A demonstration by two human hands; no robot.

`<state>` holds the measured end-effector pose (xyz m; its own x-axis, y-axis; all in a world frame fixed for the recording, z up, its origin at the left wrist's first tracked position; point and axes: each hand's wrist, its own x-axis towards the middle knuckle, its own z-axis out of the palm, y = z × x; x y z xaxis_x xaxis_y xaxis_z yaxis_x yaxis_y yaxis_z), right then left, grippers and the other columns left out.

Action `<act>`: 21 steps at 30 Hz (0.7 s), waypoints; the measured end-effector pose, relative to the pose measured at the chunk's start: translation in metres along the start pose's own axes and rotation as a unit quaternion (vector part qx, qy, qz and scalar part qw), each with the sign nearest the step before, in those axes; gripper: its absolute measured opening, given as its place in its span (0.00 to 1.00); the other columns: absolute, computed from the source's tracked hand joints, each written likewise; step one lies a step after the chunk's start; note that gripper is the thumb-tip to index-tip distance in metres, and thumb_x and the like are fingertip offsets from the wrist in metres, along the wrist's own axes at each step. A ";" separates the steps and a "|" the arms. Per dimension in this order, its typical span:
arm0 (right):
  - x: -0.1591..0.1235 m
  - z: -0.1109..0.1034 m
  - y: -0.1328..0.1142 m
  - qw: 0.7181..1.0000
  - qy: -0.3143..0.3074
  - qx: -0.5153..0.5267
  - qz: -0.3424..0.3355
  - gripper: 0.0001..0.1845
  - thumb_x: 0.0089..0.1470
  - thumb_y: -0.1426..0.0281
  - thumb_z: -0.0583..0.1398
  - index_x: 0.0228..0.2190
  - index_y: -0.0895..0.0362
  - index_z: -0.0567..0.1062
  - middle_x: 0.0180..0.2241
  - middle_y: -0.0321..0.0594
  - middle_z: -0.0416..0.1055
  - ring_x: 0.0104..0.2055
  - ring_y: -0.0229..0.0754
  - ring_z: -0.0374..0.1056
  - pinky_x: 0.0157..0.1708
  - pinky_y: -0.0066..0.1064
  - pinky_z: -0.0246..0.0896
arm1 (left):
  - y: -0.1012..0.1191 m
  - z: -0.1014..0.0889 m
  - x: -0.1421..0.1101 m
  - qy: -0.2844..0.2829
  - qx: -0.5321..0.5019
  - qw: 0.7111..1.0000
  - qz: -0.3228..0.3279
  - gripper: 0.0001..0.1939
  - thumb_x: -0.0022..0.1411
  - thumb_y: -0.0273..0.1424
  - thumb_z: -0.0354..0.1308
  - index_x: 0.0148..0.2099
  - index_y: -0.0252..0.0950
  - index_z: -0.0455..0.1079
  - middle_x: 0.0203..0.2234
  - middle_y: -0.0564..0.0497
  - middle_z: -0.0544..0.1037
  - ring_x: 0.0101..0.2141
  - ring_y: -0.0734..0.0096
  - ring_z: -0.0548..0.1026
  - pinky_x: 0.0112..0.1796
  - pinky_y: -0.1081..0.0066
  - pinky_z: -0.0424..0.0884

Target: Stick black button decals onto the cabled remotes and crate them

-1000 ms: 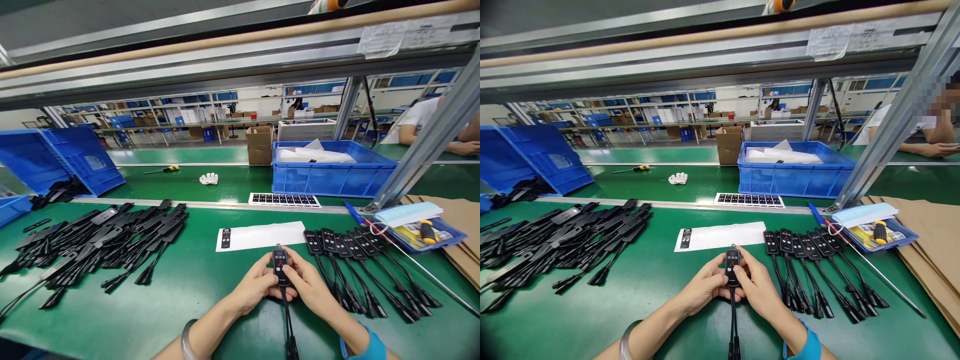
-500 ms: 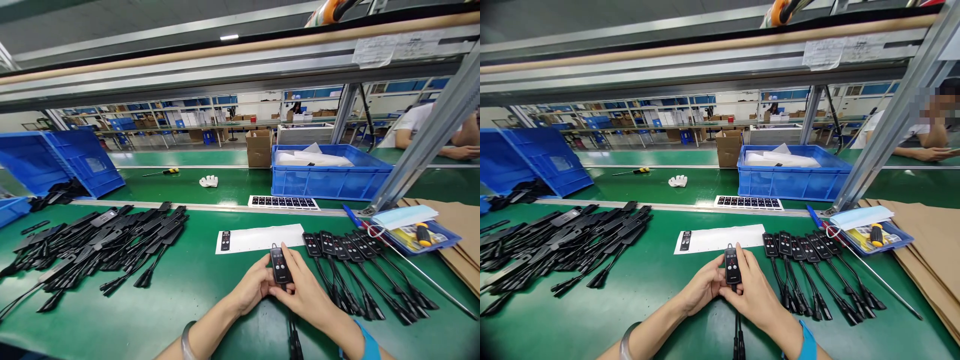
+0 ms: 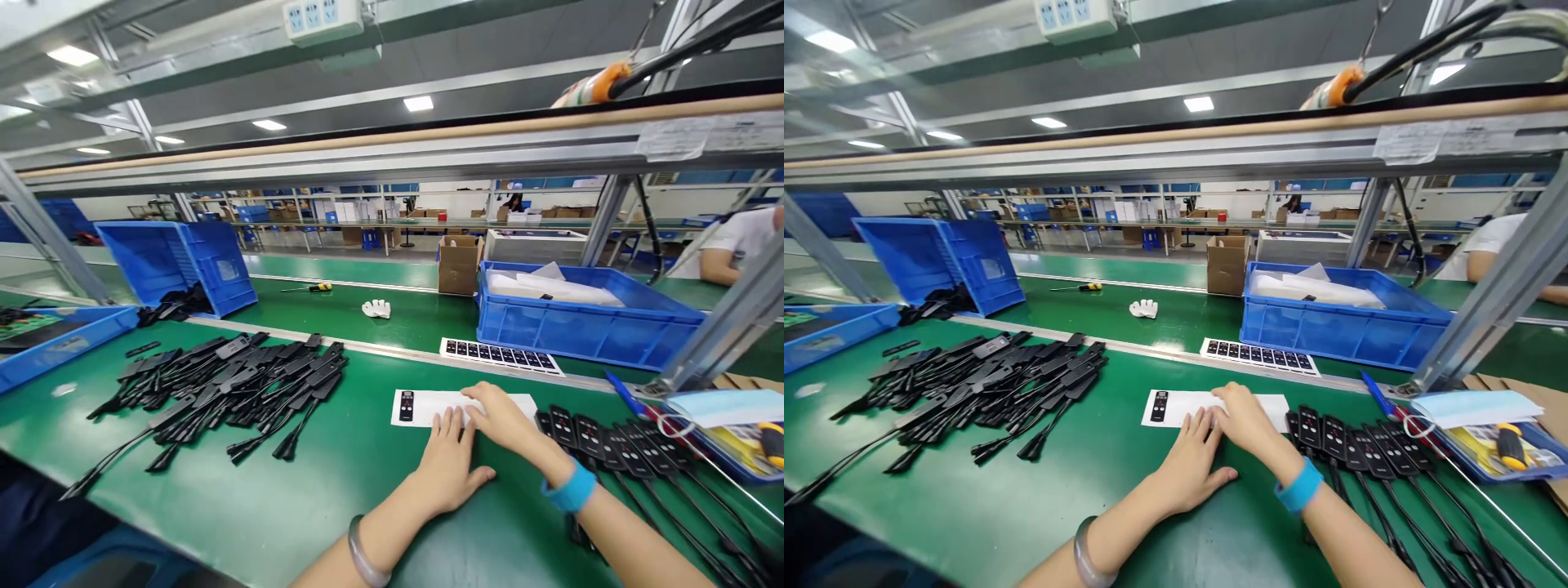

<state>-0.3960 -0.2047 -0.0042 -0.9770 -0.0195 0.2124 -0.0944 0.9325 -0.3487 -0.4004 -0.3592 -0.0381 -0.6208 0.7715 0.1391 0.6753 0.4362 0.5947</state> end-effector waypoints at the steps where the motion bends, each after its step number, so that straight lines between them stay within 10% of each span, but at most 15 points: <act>1: 0.015 0.009 -0.011 1.000 -0.009 0.013 -0.011 0.17 0.54 0.75 0.53 0.44 0.60 0.75 0.42 0.50 0.73 0.46 0.48 0.67 0.47 0.37 0.60 | 0.000 -0.001 0.000 0.001 -0.001 1.000 0.004 0.40 0.56 0.41 0.59 0.64 0.27 0.50 0.63 0.30 0.48 0.63 0.39 0.39 0.60 0.41 0.38; 7: 0.069 0.052 -0.057 0.998 0.007 0.061 -0.024 0.08 0.50 0.74 0.59 0.33 0.61 0.77 0.35 0.49 0.73 0.41 0.48 0.69 0.42 0.35 0.61 | -0.007 0.000 -0.005 0.028 -0.034 0.996 0.074 0.37 0.58 0.41 0.56 0.65 0.34 0.49 0.63 0.37 0.52 0.63 0.41 0.45 0.60 0.40 0.36; 13: 0.045 0.026 -0.080 0.981 0.083 0.146 -0.101 0.08 0.57 0.71 0.54 0.28 0.56 0.71 0.36 0.41 0.68 0.40 0.42 0.65 0.42 0.33 0.61 | -0.019 0.004 0.003 0.039 0.005 0.993 0.109 0.35 0.56 0.37 0.58 0.64 0.33 0.53 0.60 0.34 0.59 0.59 0.39 0.56 0.58 0.41 0.47; 17: 0.004 -0.013 -0.068 0.936 0.202 0.270 -0.099 0.09 0.59 0.64 0.52 0.30 0.54 0.68 0.33 0.39 0.67 0.37 0.43 0.63 0.37 0.33 0.59 | -0.040 -0.040 0.013 0.198 0.080 0.976 -0.032 0.25 0.54 0.27 0.56 0.55 0.38 0.65 0.53 0.41 0.69 0.53 0.49 0.66 0.53 0.54 0.62; 21: -0.044 -0.027 -0.029 0.929 0.228 0.292 -0.003 0.11 0.58 0.59 0.53 0.31 0.52 0.68 0.30 0.37 0.66 0.32 0.41 0.62 0.33 0.32 0.57 | -0.083 -0.104 -0.003 0.368 0.131 0.888 -0.244 0.27 0.57 0.19 0.39 0.60 0.22 0.55 0.56 0.22 0.56 0.57 0.38 0.56 0.52 0.39 0.51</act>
<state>-0.3449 -0.2210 0.0211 -0.8062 0.2545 0.5341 -0.3175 0.5755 -0.7536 -0.4963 -0.4459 -0.0051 -0.8920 -0.0073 0.4519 0.2647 0.8020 0.5355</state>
